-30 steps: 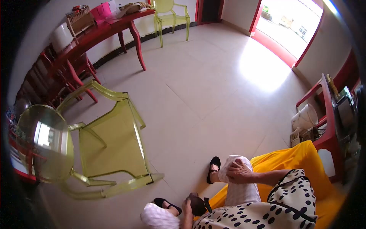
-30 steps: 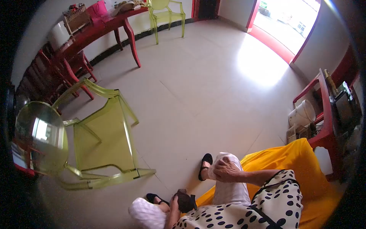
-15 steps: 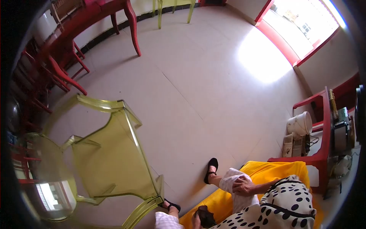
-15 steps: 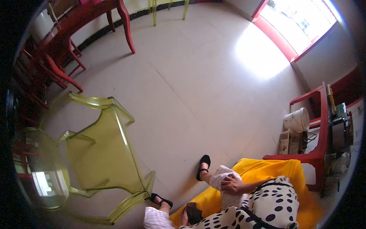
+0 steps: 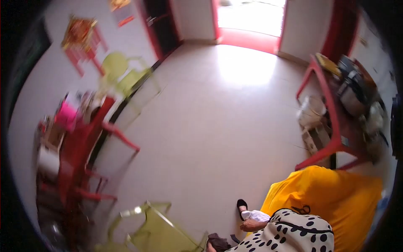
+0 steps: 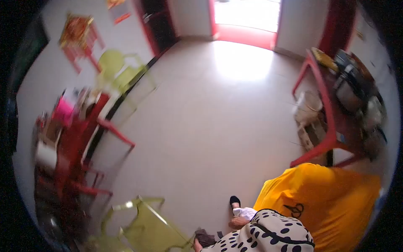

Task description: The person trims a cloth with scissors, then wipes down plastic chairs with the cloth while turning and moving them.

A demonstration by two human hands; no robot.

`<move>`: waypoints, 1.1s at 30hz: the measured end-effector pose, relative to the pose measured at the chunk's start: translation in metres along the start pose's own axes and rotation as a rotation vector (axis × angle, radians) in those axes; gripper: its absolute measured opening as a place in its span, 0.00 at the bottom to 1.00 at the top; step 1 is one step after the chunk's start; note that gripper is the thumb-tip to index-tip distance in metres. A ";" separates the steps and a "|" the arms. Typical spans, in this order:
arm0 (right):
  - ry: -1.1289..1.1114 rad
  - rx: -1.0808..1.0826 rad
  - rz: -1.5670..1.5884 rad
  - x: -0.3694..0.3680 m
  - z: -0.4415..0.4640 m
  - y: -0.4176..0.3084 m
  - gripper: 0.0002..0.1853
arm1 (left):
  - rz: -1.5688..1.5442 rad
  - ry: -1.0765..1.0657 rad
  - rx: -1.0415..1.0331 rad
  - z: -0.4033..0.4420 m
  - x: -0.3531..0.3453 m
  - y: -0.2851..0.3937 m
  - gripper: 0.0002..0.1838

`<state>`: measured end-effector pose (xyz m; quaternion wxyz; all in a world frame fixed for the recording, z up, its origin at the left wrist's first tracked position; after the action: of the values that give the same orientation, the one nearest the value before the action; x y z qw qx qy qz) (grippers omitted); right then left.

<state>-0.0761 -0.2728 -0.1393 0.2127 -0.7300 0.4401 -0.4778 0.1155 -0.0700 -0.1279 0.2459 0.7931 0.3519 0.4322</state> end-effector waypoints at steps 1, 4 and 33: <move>0.045 -0.036 0.079 0.019 0.000 -0.003 0.11 | 0.024 -0.005 -0.035 0.003 -0.001 0.022 0.22; 0.191 -0.192 0.346 0.078 0.000 0.006 0.12 | 0.078 0.017 -0.096 0.015 0.010 0.073 0.23; 0.629 -0.440 0.602 0.432 0.164 0.063 0.11 | 0.145 0.152 -0.122 0.283 -0.002 0.337 0.25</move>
<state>0.1090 -0.6890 -0.0393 0.0388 -0.4182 0.7651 -0.4881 0.4744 -0.3082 -0.0383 0.2346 0.7649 0.2843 0.5283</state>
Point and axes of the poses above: each hand's wrist, its own z-axis towards the middle knuckle, its own x-axis out of the back of the hand, y = z × x, the point moved 3 cm from there along z, towards the middle knuckle, and after that the axes turned 7 degrees about y, right-handed, at the moved point
